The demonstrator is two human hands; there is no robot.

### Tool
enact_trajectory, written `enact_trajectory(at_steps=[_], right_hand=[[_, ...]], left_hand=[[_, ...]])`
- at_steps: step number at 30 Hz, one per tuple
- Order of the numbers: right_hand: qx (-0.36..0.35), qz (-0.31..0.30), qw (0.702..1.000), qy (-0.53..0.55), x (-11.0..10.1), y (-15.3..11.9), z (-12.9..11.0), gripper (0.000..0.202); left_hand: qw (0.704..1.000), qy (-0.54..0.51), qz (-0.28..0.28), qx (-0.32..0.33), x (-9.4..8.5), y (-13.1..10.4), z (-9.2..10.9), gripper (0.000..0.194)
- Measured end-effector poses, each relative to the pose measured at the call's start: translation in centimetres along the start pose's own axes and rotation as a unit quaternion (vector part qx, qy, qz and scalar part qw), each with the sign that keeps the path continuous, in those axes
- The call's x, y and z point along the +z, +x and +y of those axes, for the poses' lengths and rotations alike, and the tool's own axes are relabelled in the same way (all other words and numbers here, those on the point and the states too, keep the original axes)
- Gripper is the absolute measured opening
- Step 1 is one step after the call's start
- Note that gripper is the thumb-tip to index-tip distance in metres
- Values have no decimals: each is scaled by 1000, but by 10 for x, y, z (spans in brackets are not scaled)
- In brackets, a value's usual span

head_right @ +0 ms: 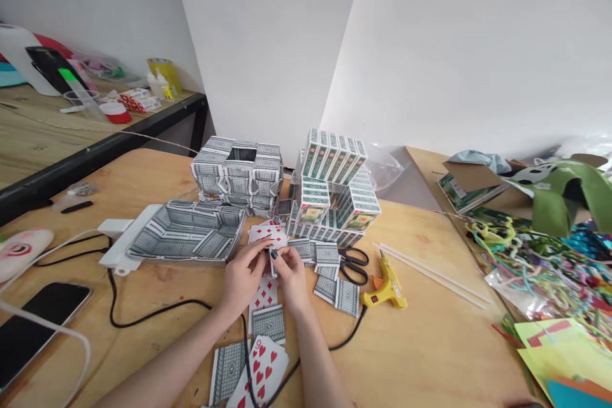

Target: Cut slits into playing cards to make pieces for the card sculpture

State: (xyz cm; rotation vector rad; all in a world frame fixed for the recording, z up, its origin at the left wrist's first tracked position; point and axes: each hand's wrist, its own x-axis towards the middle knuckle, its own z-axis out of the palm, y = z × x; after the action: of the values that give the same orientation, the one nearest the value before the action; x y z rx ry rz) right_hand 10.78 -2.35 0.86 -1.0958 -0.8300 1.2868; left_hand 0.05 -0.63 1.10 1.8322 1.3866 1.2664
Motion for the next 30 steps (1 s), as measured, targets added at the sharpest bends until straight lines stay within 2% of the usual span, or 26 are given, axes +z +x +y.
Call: enact_trajectory(at_steps=[7,13,19,24,28,30], right_hand=[[-9,61,996,70,-5,4,3,19],[-29,133,982,131,-13,9,3,24],[-67,166,983,47,-11,7,5,29],[-113,173,978,-20,-8,2,-1,30],[-106,170,979,-30,-7,2,-4,30],[-106,162,980,-41,-7,3,-4,30]], left_hand=[[1000,15,17,-6,-2,1,-2,24],[997,-16,25,-71,1,-1,-6,22],[992,-68,20,-105,4,-2,-6,20],[998,-36,-22,-50,2,-4,1,9],[993,13,-95,73,-1,-5,8,15],[986,22,-122,114,-2,-6,10,20]])
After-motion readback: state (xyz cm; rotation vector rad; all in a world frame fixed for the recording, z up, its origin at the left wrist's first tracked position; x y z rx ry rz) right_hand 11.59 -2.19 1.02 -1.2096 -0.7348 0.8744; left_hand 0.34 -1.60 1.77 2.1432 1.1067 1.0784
